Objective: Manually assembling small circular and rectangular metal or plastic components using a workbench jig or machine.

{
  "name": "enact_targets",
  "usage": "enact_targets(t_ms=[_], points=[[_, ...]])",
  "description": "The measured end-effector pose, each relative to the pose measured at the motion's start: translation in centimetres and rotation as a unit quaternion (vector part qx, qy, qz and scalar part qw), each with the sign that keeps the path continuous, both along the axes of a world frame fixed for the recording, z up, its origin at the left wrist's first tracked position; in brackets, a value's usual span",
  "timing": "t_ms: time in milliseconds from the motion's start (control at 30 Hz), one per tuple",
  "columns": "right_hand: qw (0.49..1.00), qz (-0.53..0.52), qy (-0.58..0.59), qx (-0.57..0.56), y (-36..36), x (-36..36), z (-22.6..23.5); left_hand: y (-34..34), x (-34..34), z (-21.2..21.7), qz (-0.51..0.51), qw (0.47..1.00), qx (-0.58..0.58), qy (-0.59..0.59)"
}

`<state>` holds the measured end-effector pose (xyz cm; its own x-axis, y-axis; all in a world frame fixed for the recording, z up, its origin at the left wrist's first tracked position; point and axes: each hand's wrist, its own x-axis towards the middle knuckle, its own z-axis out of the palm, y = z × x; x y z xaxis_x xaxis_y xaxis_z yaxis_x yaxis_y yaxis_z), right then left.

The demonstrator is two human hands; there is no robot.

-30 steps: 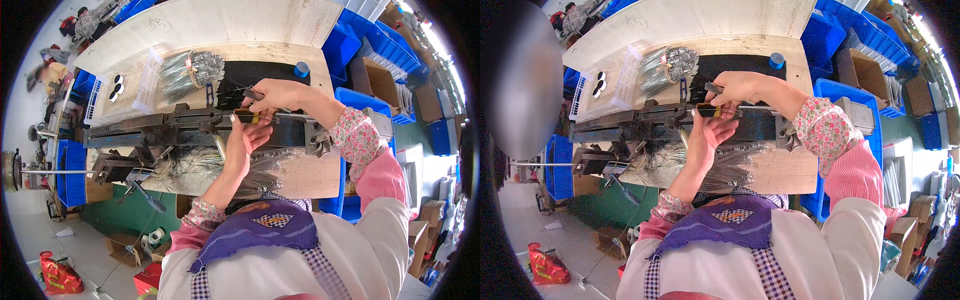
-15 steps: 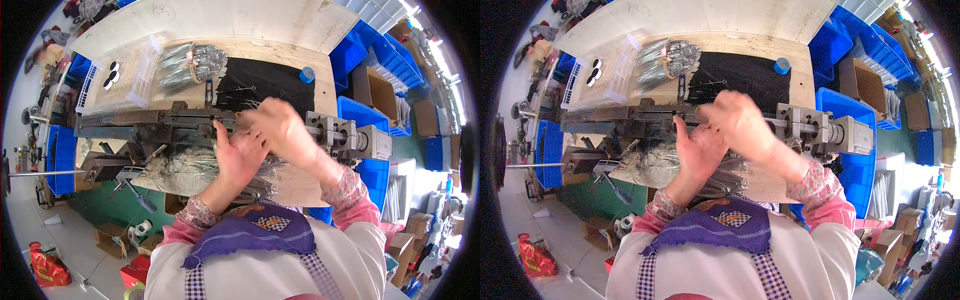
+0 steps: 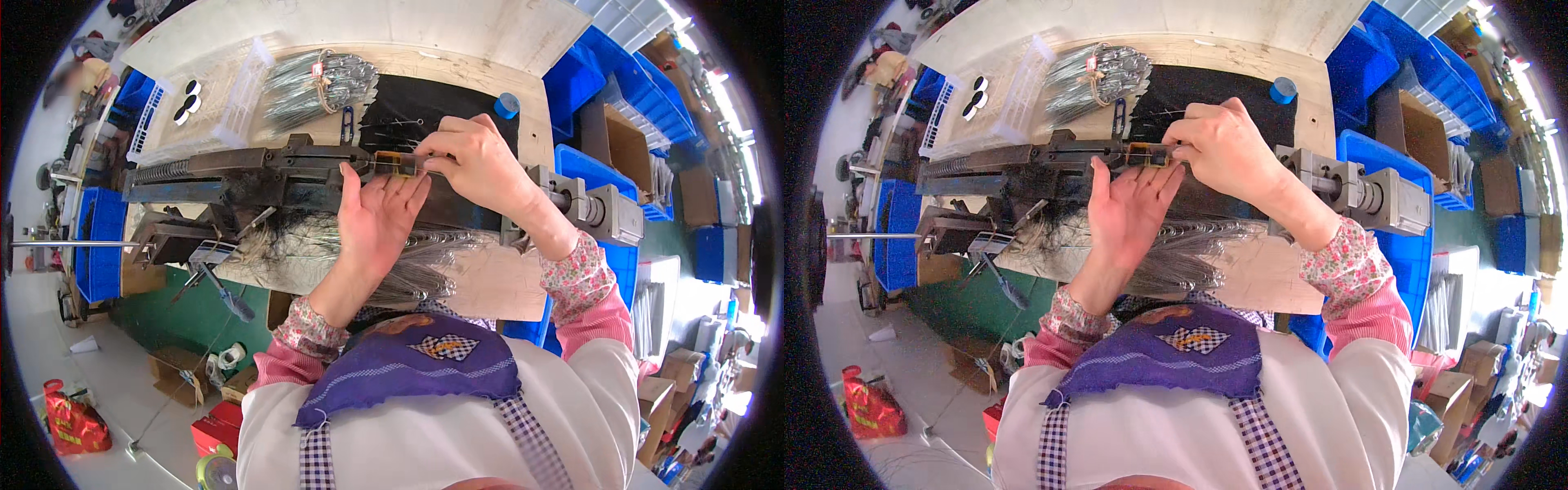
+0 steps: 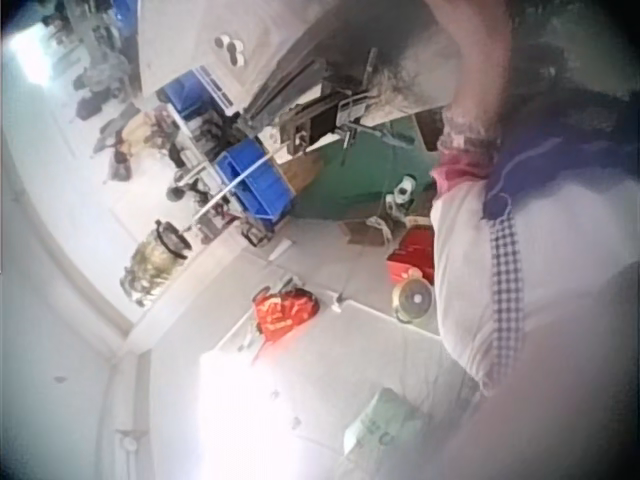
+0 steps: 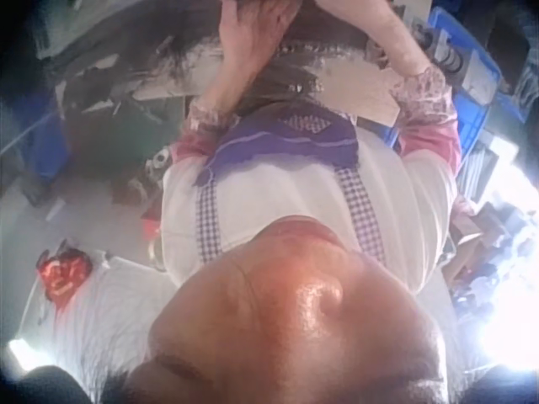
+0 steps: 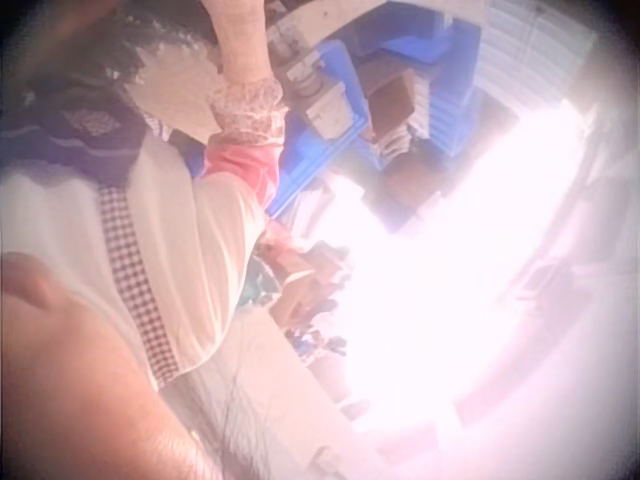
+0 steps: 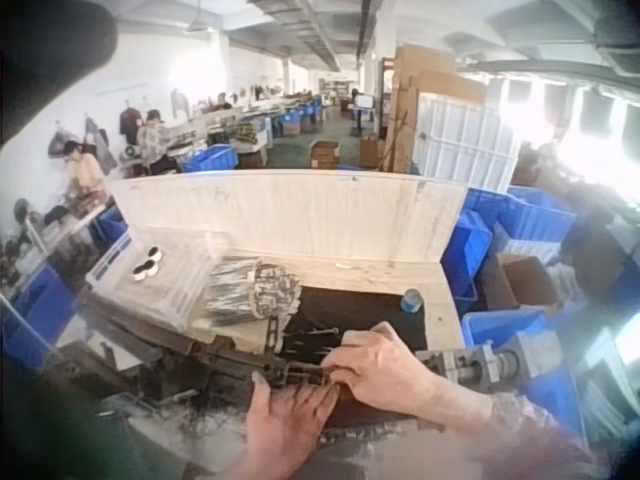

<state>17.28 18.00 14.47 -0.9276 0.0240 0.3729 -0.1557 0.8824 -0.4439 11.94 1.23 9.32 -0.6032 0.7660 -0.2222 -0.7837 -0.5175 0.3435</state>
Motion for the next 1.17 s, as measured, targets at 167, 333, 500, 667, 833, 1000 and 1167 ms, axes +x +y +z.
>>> enact_targets(t_ms=[167,333,500,667,833,1000,1167], points=[[0.996,0.022,0.066,0.056,-1.6,-0.1,0.8,0.2,-0.3,0.4,0.011,0.999,0.009,-0.046],[0.994,-0.005,-0.011,-0.113,-0.7,-1.8,0.1,-0.4,-0.8,-0.6,-0.032,0.989,0.142,-0.022],[0.994,0.015,-0.073,-0.076,-0.3,-3.1,-0.1,-0.8,-0.2,0.0,0.022,0.999,0.03,-0.001],[0.998,0.032,-0.048,-0.032,-0.7,-3.4,0.2,-1.2,-0.7,0.1,-0.017,0.998,0.059,0.014],[0.996,-0.001,-0.085,-0.025,-0.6,-2.7,-0.1,-1.1,-0.6,0.7,-0.029,0.998,0.059,0.004],[0.999,0.018,0.02,0.044,-3.0,-1.5,0.8,-1.5,-0.6,0.2,-0.007,0.998,0.04,-0.045],[0.988,-0.045,-0.056,-0.137,-1.9,-2.5,2.1,-1.7,-0.8,0.1,-0.014,0.998,0.058,-0.009]])
